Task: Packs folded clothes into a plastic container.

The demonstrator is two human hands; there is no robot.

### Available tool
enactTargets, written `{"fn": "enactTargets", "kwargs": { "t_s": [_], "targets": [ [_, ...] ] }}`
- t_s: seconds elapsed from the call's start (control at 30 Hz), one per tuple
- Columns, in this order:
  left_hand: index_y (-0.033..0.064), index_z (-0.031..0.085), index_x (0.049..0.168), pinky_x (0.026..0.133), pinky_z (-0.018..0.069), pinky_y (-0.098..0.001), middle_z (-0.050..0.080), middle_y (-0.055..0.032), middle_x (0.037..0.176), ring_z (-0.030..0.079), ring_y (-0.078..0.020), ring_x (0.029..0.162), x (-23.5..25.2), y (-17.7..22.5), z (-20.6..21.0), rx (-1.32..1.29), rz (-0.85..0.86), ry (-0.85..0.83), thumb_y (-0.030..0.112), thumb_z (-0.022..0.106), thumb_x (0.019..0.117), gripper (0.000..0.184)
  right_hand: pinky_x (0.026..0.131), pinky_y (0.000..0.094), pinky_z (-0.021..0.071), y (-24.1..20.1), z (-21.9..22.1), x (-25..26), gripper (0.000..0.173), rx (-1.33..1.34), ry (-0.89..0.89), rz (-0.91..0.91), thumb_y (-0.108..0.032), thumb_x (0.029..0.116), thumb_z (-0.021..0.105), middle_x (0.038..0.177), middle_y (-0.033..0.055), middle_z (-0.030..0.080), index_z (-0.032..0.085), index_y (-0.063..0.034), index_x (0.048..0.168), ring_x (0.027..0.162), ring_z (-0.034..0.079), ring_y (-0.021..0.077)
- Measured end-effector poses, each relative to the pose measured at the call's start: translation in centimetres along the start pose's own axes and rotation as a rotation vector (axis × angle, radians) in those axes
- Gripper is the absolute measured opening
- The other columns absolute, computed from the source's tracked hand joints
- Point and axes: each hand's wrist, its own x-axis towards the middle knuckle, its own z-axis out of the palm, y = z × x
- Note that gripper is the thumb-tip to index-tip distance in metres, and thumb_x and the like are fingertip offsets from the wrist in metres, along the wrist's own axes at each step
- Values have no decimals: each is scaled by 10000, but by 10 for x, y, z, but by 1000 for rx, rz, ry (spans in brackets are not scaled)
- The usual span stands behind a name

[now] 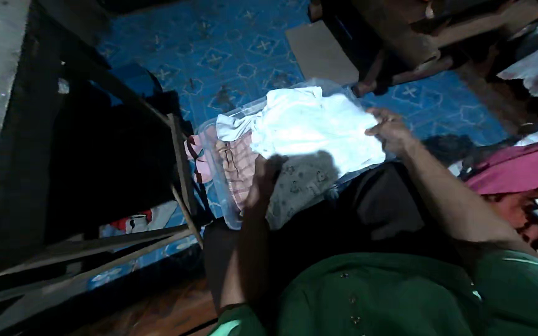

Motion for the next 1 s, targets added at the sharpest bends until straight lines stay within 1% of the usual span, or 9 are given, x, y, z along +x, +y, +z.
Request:
{"fn": "enactTargets", "kwargs": {
  "t_s": [0.1, 0.33, 0.5, 0.57, 0.6, 0.63, 0.73, 0.8, 1.0],
  "targets": [
    [24, 588, 1172, 635, 504, -255, 613, -32, 884, 557, -67, 702, 7, -1, 7, 26, 49, -7, 49, 660, 951, 233, 833, 391, 531, 32, 12, 15, 708, 2, 48, 176, 207, 837, 585, 1373, 172, 560, 485, -88, 1473, 1038, 603, 214],
    [42, 535, 1262, 657, 566, -253, 666, -29, 952, 641, -65, 740, 11, 14, 20, -18, 161, -48, 29, 668, 954, 335, 708, 277, 551, 15, -2, 10, 657, 178, 211, 53, 238, 797, 564, 1138, 64, 620, 545, -82, 1372, 866, 619, 91],
    [1, 539, 1302, 727, 556, -320, 662, -117, 1026, 635, -137, 807, 6, 23, 28, 236, 101, -31, 87, 722, 932, 422, 699, 308, 541, 26, -7, 14, 661, 29, 300, 87, 211, 815, 593, 1203, 125, 598, 513, -58, 1413, 846, 600, 142],
    [20, 261, 1556, 884, 573, -481, 612, -247, 1278, 668, -320, 1051, -1, 33, 22, 424, 147, 41, 151, 796, 894, 861, 858, 475, 560, 33, -12, 18, 672, -218, 228, 37, 71, 889, 662, 1322, 234, 590, 424, -31, 1510, 1027, 643, 311],
    [39, 66, 1622, 959, 531, -561, 493, -302, 1436, 607, -414, 1190, -6, 38, 18, 534, 172, 66, 202, 824, 875, 1077, 947, 544, 527, 31, -15, 17, 698, -339, 169, -14, -17, 918, 688, 1402, 276, 545, 375, -9, 1542, 1148, 619, 385],
    [54, 1, 1634, 980, 508, -606, 389, -321, 1524, 555, -465, 1261, -11, 41, 13, 637, 236, 71, 256, 854, 845, 1180, 1058, 603, 444, 23, -18, 13, 731, -437, 102, -68, -91, 930, 724, 1482, 315, 470, 358, 11, 1554, 1299, 529, 454],
    [183, 277, 1634, 1131, 315, -702, 59, -229, 1703, 197, -496, 1519, -18, 34, 13, 873, 430, -153, 366, 902, 768, 1084, 1122, 750, 271, 3, -17, -2, 792, -654, -97, -191, -305, 870, 827, 1609, 327, 290, 467, -46, 1526, 1451, 296, 565],
    [298, 407, 1583, 1069, 242, -812, -12, -206, 1713, 49, -548, 1528, -13, 20, 25, 994, 409, -321, 394, 891, 767, 954, 1077, 824, 218, -6, -2, -11, 836, -747, -223, -219, -379, 838, 847, 1652, 298, 220, 478, -117, 1540, 1475, 230, 583],
    [338, 443, 1553, 1073, 256, -793, -28, -136, 1727, 123, -482, 1547, 9, 4, 30, 1088, 320, -347, 265, 850, 846, 819, 1023, 861, 184, -5, 41, -1, 927, -882, -504, -131, -401, 864, 824, 1712, 199, 108, 304, -328, 1628, 1510, 132, 571]
  ]
}}
